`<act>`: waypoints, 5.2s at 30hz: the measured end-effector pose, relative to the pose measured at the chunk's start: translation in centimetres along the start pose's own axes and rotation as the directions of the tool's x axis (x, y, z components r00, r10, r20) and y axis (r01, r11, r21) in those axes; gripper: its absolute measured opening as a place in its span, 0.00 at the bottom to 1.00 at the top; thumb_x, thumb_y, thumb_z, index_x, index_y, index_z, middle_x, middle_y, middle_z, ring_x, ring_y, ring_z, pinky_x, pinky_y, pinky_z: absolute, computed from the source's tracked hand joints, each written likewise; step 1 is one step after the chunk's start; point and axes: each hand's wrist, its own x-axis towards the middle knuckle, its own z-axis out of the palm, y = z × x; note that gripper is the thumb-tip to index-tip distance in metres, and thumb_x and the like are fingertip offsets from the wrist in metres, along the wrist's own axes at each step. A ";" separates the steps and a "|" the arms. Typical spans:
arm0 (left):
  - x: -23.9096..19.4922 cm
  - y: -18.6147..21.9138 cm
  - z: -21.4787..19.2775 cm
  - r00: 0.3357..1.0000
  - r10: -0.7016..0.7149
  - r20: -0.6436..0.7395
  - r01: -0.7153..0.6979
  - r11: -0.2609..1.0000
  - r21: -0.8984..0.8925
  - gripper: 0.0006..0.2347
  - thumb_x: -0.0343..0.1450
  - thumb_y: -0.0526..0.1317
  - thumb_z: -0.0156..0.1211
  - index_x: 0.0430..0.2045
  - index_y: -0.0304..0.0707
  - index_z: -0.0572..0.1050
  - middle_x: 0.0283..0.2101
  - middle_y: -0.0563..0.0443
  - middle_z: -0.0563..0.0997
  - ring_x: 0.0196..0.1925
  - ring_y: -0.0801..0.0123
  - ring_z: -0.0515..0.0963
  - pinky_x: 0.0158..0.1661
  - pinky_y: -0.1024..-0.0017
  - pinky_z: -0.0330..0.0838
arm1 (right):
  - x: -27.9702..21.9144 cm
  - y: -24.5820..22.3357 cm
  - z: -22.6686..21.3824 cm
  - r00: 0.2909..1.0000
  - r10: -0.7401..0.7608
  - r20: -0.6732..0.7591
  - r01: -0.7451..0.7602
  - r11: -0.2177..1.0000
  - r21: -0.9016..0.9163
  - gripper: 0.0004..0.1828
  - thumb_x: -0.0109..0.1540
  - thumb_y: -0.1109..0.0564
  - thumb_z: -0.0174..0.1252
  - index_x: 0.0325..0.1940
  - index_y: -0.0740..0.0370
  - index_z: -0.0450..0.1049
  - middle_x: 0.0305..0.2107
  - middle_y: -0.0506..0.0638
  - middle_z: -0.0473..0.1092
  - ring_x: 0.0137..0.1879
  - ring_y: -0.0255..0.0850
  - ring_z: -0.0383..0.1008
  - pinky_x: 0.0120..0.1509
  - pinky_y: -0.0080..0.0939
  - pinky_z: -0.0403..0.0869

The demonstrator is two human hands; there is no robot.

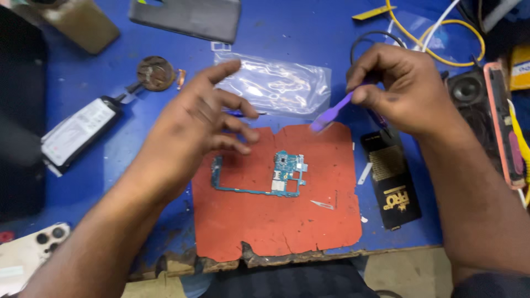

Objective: The person uses a purple brush to clean a small blue circuit board placed on a red mat. The person repeatedly brushes the surface of the board while holding it steady with the other hand.

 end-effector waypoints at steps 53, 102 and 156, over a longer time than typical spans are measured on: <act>-1.7 0.7 4.7 0.937 0.111 0.331 -0.347 0.409 0.844 0.29 0.53 0.39 0.79 0.48 0.37 0.73 0.48 0.45 0.71 0.54 0.51 0.70 0.54 0.59 0.66 | 1.8 -4.6 6.2 0.967 -0.104 0.232 0.229 0.756 -0.613 0.10 0.49 0.58 0.68 0.26 0.56 0.71 0.29 0.47 0.73 0.44 0.49 0.73 0.45 0.52 0.63; -1.7 0.6 4.9 0.946 0.118 0.303 -0.325 0.363 0.873 0.32 0.52 0.41 0.79 0.49 0.35 0.70 0.47 0.44 0.72 0.50 0.50 0.71 0.51 0.58 0.67 | 0.8 -3.1 6.5 0.963 -0.181 0.197 0.267 0.604 -0.751 0.10 0.50 0.58 0.68 0.32 0.55 0.74 0.32 0.45 0.72 0.45 0.47 0.71 0.49 0.55 0.61; -1.8 0.7 4.9 0.938 0.104 0.330 -0.345 0.306 0.887 0.30 0.53 0.42 0.77 0.49 0.34 0.73 0.51 0.43 0.72 0.54 0.50 0.71 0.53 0.58 0.67 | 1.1 -6.1 5.4 0.938 -0.142 0.318 0.333 0.631 -0.701 0.07 0.51 0.60 0.66 0.29 0.50 0.76 0.31 0.41 0.72 0.45 0.42 0.71 0.49 0.51 0.59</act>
